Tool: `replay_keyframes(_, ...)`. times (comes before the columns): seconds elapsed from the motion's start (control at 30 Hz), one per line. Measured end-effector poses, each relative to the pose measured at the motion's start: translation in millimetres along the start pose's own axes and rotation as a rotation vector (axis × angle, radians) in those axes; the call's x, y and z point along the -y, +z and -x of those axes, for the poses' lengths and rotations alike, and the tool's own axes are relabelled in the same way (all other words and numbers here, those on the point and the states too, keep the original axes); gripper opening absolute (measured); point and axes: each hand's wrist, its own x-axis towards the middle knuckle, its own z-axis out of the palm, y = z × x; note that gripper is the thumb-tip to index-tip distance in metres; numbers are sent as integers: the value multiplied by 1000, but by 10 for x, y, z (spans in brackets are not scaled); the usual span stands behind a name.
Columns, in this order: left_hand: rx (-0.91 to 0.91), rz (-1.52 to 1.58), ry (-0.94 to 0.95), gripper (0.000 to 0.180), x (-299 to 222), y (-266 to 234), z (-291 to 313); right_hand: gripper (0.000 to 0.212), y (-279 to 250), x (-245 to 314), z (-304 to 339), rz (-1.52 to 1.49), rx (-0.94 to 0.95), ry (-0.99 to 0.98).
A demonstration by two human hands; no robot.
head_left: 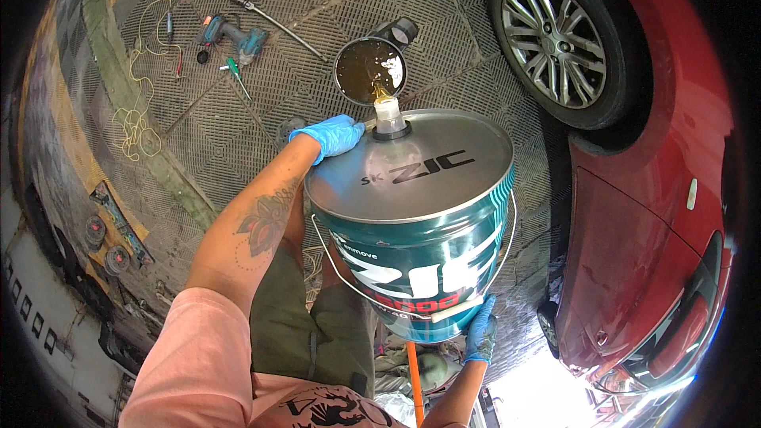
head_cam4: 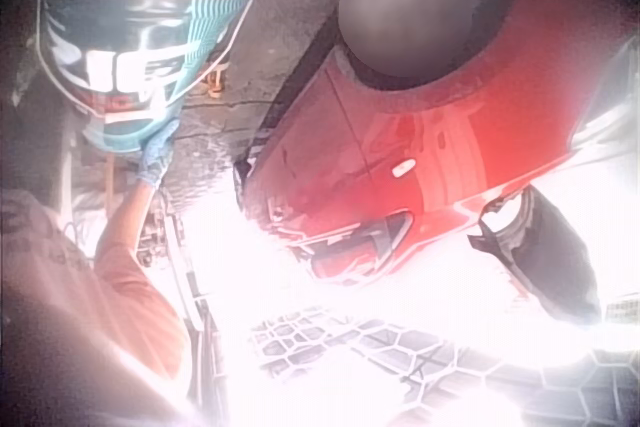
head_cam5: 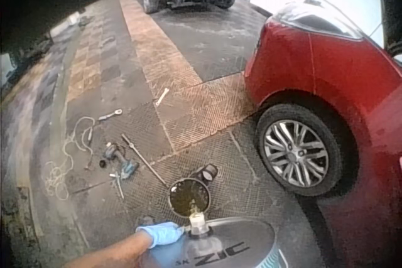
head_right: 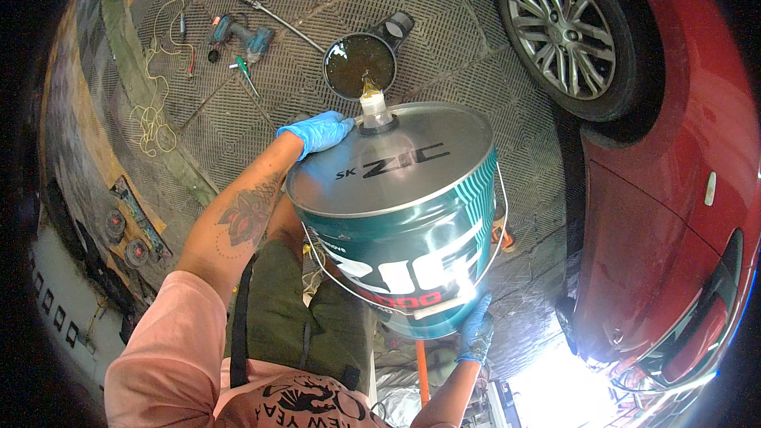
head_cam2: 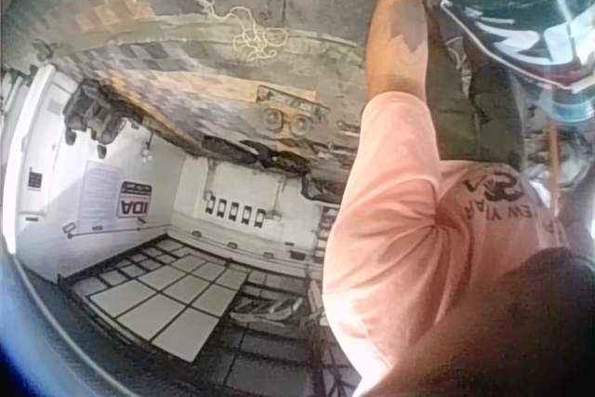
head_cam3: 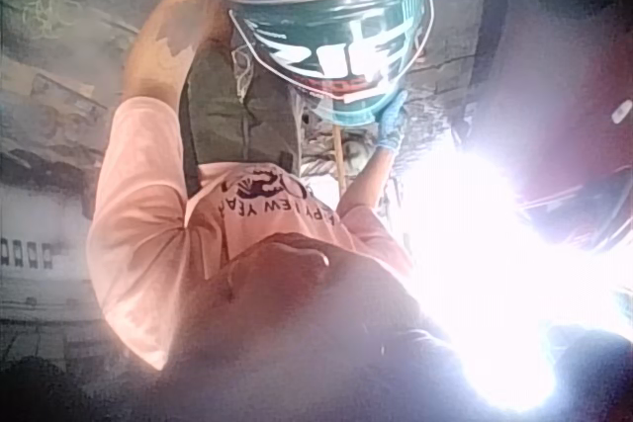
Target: The person removes the front wheel of a red car using a lug wrench, then opens the hood and removes the oil cap. They retrieve a funnel and a ZIC oil container, open the container, and pour new oil into the engine using the funnel.
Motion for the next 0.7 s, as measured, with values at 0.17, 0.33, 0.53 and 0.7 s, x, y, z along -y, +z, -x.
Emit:
replay_keyframes(0.17,-45,-42,42,54,67,42,-62,92,51,-147,-106,-11,-24,-45)
replay_keyframes(0.33,-28,-19,39,54,95,49,-90,91,66,-205,-156,-10,-27,-37)
replay_keyframes(0.53,-52,-38,55,53,67,60,-52,93,46,-128,-101,-3,-12,-20)
replay_keyframes(0.7,-27,-13,40,53,85,74,-89,95,44,-141,-93,-1,-9,-29)
